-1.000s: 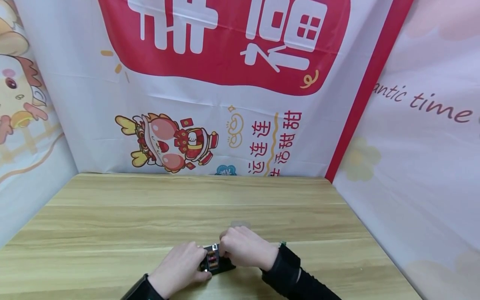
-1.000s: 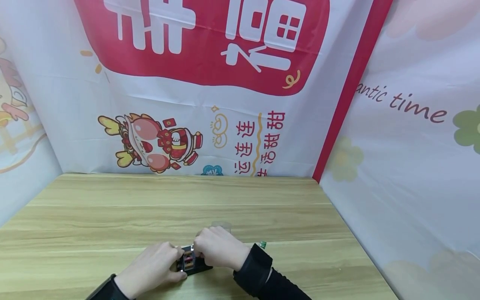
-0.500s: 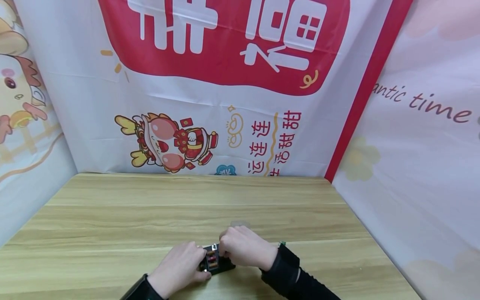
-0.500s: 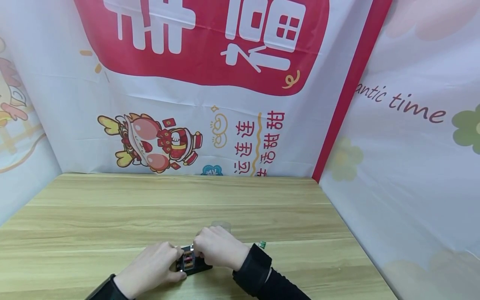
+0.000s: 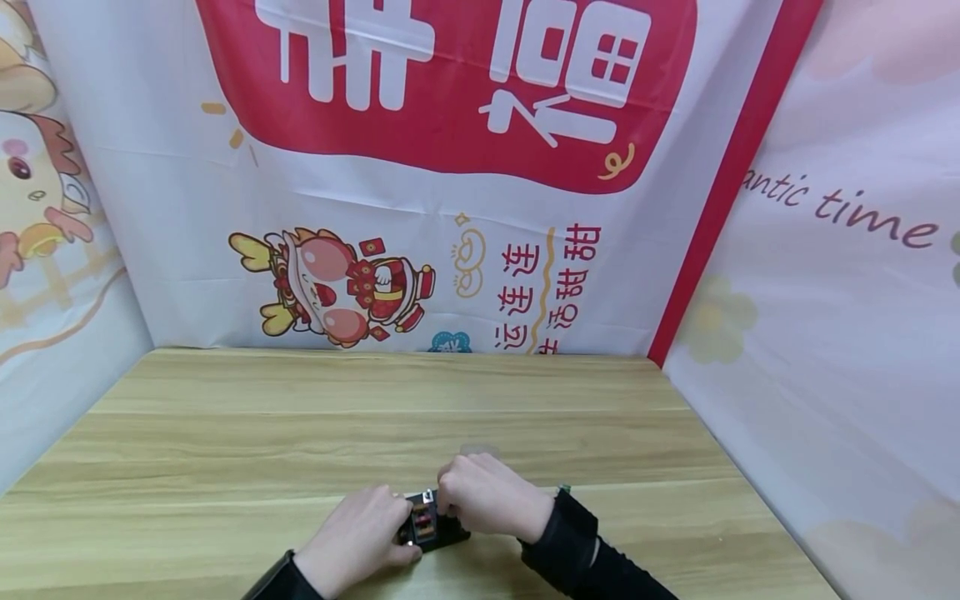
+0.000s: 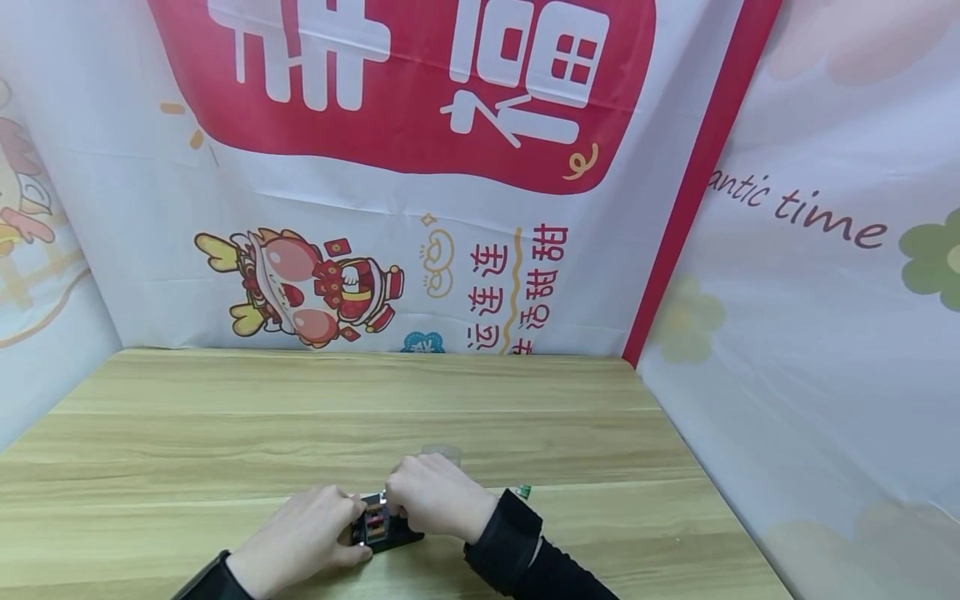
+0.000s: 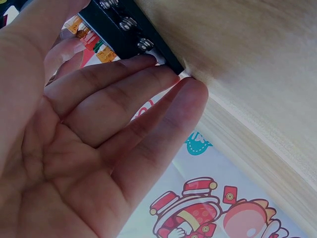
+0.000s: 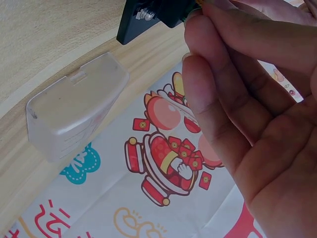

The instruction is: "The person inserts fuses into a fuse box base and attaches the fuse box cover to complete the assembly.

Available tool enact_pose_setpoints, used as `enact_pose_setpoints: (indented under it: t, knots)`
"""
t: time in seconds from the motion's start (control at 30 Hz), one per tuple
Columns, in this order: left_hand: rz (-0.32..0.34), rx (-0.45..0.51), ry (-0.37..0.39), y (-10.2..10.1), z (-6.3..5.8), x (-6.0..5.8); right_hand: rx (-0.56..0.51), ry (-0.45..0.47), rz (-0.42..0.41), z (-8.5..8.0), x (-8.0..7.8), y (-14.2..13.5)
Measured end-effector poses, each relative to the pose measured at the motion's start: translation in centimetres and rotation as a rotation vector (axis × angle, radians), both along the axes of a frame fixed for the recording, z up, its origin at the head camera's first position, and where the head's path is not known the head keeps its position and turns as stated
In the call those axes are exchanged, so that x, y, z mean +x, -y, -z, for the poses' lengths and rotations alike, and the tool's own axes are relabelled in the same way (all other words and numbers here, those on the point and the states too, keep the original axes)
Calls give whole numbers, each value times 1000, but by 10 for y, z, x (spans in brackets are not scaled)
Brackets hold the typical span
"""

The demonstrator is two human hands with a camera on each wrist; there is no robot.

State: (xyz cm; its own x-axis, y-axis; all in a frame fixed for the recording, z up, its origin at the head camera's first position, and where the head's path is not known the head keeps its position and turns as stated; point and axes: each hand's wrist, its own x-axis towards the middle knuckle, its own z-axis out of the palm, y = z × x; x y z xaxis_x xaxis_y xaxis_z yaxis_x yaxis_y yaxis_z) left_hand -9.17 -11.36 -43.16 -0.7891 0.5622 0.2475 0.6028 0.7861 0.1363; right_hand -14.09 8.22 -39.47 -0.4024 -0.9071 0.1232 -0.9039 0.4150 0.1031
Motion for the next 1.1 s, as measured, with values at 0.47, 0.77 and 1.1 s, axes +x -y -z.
enact_pose_setpoints:
  t: [0.47,0.77,1.1]
  knots:
    - [5,3,9,-1,-1,-1,-14,2,6,1,0,-1]
    - [11,9,-6,-2,0,-1,-36,-33,-16,2,0,-2]
    - [14,8,-20,-1,2,-1,-16,32,25,3,0,0]
